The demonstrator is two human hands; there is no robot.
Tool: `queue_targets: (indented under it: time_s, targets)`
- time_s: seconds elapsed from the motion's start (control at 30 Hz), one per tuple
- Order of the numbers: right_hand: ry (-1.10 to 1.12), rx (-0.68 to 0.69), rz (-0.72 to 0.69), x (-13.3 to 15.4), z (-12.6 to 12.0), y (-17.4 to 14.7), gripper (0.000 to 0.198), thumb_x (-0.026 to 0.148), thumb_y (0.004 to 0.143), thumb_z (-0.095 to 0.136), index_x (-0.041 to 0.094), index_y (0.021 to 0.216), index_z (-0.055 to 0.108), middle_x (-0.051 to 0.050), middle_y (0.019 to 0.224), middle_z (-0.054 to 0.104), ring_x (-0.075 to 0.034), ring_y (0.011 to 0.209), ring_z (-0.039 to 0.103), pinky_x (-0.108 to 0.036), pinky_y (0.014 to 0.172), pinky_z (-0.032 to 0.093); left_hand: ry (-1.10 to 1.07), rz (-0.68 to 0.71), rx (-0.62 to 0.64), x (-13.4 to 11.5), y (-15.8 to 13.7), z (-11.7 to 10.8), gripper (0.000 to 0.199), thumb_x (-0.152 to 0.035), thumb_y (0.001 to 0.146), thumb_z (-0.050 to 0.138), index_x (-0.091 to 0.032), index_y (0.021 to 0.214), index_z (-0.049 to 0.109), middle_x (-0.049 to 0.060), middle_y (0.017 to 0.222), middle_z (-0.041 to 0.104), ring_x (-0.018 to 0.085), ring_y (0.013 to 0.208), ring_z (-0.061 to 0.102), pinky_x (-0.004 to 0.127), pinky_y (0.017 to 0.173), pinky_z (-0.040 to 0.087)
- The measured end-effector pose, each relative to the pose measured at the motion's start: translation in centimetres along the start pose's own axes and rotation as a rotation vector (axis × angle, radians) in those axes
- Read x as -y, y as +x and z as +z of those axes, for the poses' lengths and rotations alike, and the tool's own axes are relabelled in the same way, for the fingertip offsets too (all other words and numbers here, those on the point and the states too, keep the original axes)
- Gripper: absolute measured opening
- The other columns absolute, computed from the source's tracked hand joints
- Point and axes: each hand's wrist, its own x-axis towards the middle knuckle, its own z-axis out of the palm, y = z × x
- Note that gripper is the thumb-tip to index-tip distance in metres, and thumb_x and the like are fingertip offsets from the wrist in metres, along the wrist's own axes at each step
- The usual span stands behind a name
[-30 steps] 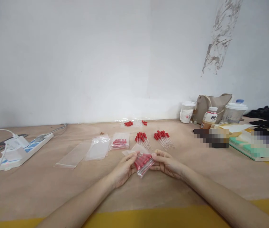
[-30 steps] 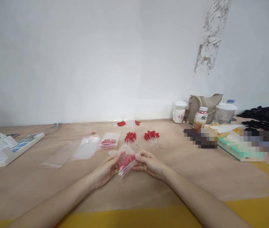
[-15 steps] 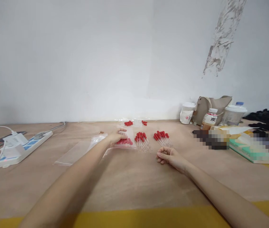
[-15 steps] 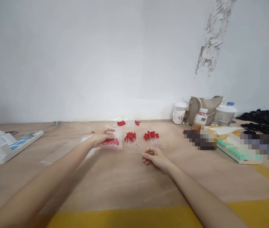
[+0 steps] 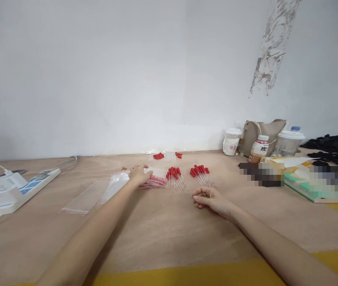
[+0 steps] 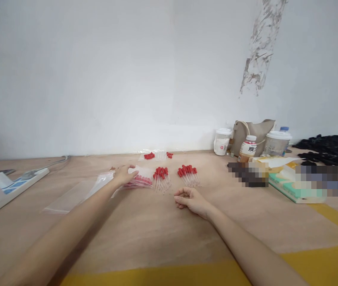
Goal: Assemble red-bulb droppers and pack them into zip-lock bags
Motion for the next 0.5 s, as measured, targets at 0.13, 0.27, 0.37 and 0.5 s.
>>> queue_targets:
  time_s: [0.13,0.27,0.37,0.5]
  targets:
    - [-0.040,-0.020,-0.016,-0.3,0.2,0.2,0.035,0.041,0.060,0.068,0.015,0.077,0.054,0.001,0.064,0.057,-0.008,0.058,0.053,-0.023,0.059,0.043,0.127,0.017,-0.079,4.2,-2.9,-1.4,0.040,-0.040,0.077,0.043,-0.017,0.109,0.053,0.014,0.127,0.040,0.033,0.123,0.023,0.047,0.097,0.016]
    - [-0.134,-0.009,-0.034,-0.8,0.4,0.3,0.031,0.041,0.060,0.066,0.016,0.074,0.054,0.003,0.059,0.054,-0.008,0.053,0.050,-0.022,0.054,0.041,0.390,0.047,-0.031,8.2,-5.0,-1.4,0.059,-0.049,0.080,0.032,-0.006,0.119,0.042,0.021,0.129,0.036,0.035,0.122,0.023,0.048,0.095,0.019]
    - [-0.219,0.022,0.001,-0.6,0.5,0.6,0.025,0.039,0.063,0.064,0.017,0.071,0.054,0.003,0.058,0.054,-0.008,0.049,0.048,-0.021,0.049,0.038,0.379,0.058,0.026,9.5,-5.3,-0.9,0.051,-0.043,0.082,0.029,-0.004,0.110,0.048,0.022,0.121,0.043,0.033,0.117,0.034,0.044,0.092,0.026]
    - [-0.526,-0.106,-0.022,0.6,0.5,2.5,0.014,0.031,0.066,0.059,0.018,0.063,0.054,0.002,0.052,0.054,-0.009,0.043,0.046,-0.022,0.045,0.035,0.318,0.081,0.040,9.4,-5.0,-0.9,0.033,-0.027,0.083,0.030,-0.009,0.090,0.057,0.018,0.103,0.055,0.027,0.106,0.045,0.037,0.091,0.031]
